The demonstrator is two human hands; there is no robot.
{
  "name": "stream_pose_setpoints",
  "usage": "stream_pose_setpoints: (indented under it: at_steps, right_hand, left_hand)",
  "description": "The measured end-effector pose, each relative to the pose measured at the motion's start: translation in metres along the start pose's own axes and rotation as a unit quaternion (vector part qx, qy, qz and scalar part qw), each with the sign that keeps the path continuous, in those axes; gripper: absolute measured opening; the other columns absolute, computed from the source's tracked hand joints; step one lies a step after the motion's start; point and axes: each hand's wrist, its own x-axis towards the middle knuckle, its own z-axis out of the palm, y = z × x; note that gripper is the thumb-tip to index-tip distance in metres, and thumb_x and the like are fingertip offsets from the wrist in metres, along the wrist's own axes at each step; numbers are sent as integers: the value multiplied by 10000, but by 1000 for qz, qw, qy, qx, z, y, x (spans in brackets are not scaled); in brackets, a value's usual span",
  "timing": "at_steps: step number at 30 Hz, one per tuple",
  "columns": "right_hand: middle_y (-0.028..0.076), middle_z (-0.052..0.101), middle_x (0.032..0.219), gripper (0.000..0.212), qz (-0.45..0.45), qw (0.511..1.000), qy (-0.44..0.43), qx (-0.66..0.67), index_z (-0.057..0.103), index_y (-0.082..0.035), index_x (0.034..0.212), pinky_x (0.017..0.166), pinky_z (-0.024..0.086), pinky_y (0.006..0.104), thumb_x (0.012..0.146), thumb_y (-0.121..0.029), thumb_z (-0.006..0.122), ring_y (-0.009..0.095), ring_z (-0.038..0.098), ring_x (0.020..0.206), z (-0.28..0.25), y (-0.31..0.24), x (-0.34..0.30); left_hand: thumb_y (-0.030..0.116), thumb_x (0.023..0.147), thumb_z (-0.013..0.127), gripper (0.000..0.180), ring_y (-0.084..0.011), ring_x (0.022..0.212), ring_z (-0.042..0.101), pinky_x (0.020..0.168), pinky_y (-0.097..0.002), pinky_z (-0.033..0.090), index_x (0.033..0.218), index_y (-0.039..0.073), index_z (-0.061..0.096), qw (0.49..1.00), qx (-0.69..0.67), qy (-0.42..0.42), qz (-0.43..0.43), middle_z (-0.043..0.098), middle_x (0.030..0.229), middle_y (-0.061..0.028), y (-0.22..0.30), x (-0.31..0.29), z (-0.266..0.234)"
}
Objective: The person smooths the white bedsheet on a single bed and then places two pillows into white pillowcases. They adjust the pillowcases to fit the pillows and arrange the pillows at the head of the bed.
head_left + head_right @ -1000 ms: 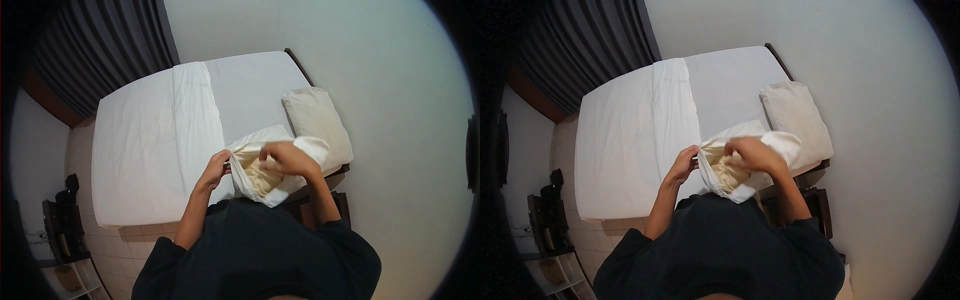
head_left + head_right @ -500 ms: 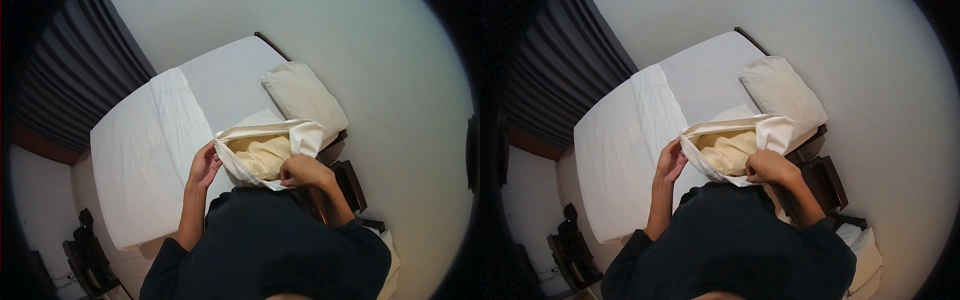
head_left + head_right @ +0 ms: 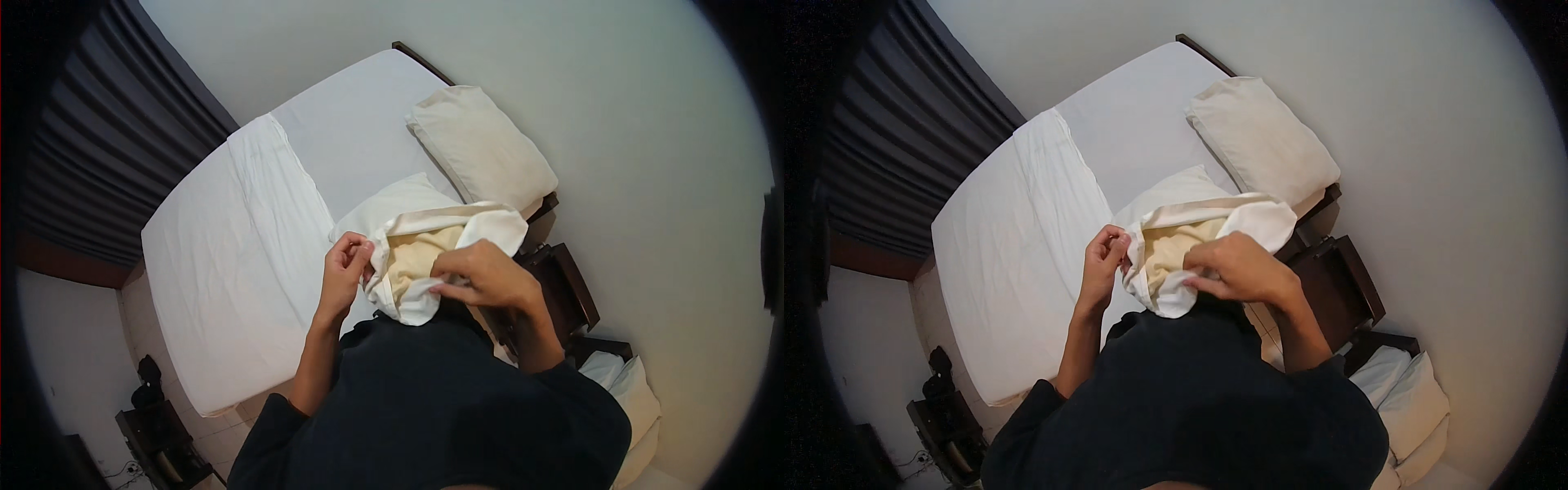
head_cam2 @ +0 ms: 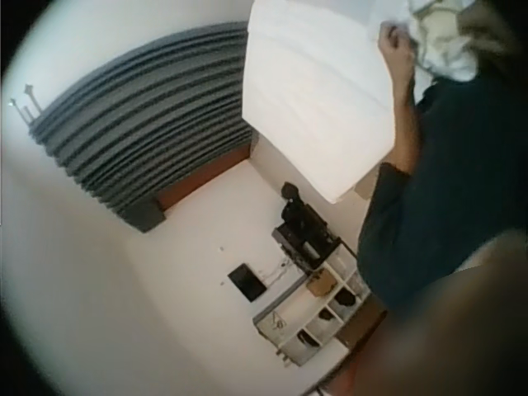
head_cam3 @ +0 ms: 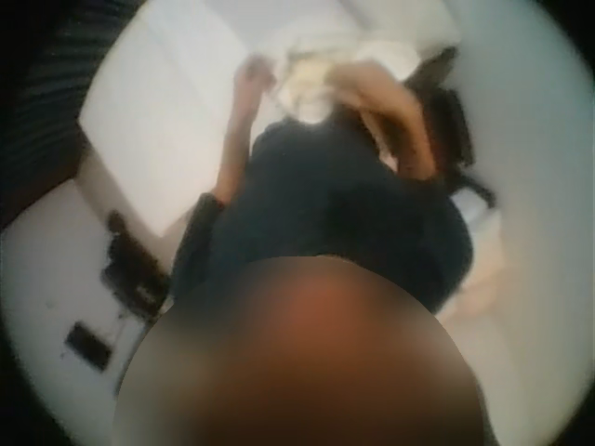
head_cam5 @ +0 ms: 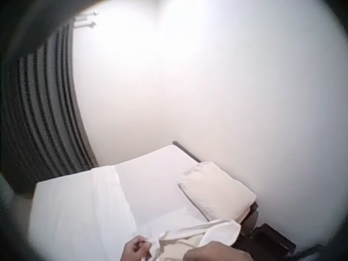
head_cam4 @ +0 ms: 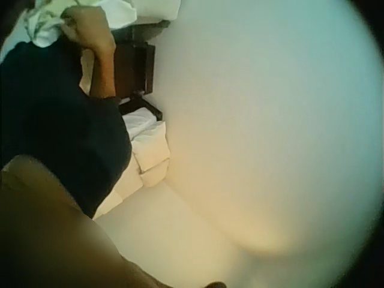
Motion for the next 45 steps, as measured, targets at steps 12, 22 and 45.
stream_pose_setpoints:
  at_steps: [12, 22, 45]
  right_hand:
    - [119, 619, 846, 277, -77, 997, 21, -14, 728, -65, 882, 763, 477, 434, 927, -298, 870, 337, 606, 869, -34, 14, 42]
    - [147, 620, 817, 380, -29, 999, -33, 7, 735, -39, 892, 776, 476, 463, 972, -403, 810, 358, 620, 864, -57, 34, 54]
    - [170, 639, 836, 377, 170, 963, 205, -37, 623, 0, 917, 771, 465, 460, 974, -303, 840, 396, 612, 816, -5, -14, 45]
  left_hand:
    - [128, 945, 801, 139, -277, 994, 641, 901, -435, 540, 1074, 81, 784, 811, 475, -97, 327, 736, 1092, -75, 65, 3, 31]
    - [245, 889, 900, 170, -226, 886, 637, 753, -376, 498, 941, 95, 839, 837, 531, -110, 71, 708, 823, -34, 88, 5, -3]
    - [244, 888, 889, 283, -277, 1107, 649, 1029, -433, 510, 1140, 131, 825, 802, 470, -241, 280, 731, 1177, -57, 85, 71, -37]
